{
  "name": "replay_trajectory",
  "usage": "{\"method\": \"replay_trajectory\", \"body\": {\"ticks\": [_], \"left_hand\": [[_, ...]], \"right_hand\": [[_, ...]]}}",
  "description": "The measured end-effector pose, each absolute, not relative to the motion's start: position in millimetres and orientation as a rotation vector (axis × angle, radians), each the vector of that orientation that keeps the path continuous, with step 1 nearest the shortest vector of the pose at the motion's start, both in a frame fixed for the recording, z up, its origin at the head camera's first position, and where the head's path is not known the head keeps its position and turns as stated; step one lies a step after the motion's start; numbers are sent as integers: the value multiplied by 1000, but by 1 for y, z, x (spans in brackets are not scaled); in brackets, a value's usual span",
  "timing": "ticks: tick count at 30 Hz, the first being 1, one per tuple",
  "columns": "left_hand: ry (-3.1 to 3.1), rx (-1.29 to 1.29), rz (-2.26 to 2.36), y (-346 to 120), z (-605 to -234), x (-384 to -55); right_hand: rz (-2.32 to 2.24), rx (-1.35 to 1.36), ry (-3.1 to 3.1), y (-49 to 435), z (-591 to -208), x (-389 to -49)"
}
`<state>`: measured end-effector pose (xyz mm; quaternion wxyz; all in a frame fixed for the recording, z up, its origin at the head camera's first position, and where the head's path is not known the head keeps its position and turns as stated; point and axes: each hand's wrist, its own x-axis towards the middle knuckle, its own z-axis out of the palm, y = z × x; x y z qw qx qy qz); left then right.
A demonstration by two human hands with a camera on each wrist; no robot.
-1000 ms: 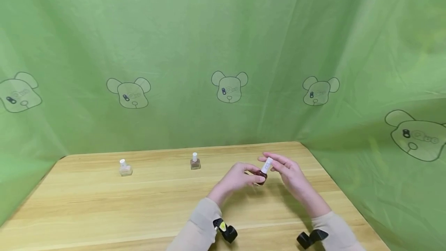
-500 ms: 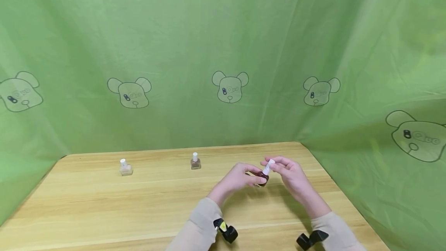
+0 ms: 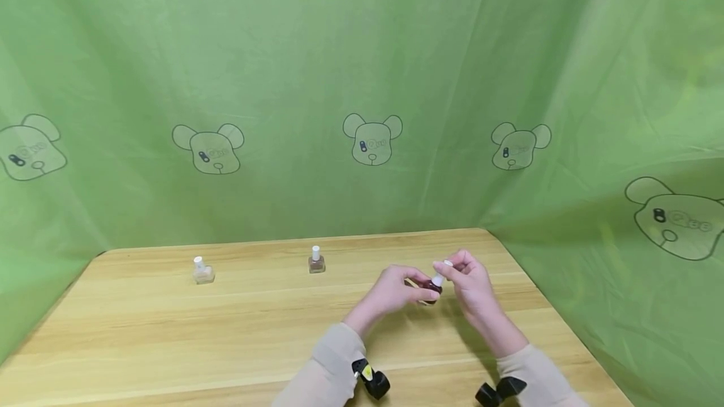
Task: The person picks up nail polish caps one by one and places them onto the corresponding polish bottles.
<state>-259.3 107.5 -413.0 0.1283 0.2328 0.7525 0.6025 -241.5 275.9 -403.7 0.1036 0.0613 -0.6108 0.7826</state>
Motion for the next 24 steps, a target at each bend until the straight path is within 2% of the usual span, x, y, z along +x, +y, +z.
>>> {"method": "replay_trajectory", "body": {"ticks": [6,16,24], "left_hand": [[2207,659,1780,112,-412,-258],[2120,652,1837,104,-407,-261],[2089,713,1774,96,-407,-266]], "right_hand": [[2301,160,-1763,275,-401,-242],[2292,705,-1965,296,-401,-247],[2272,745,-2133,302,-400,-249]]}}
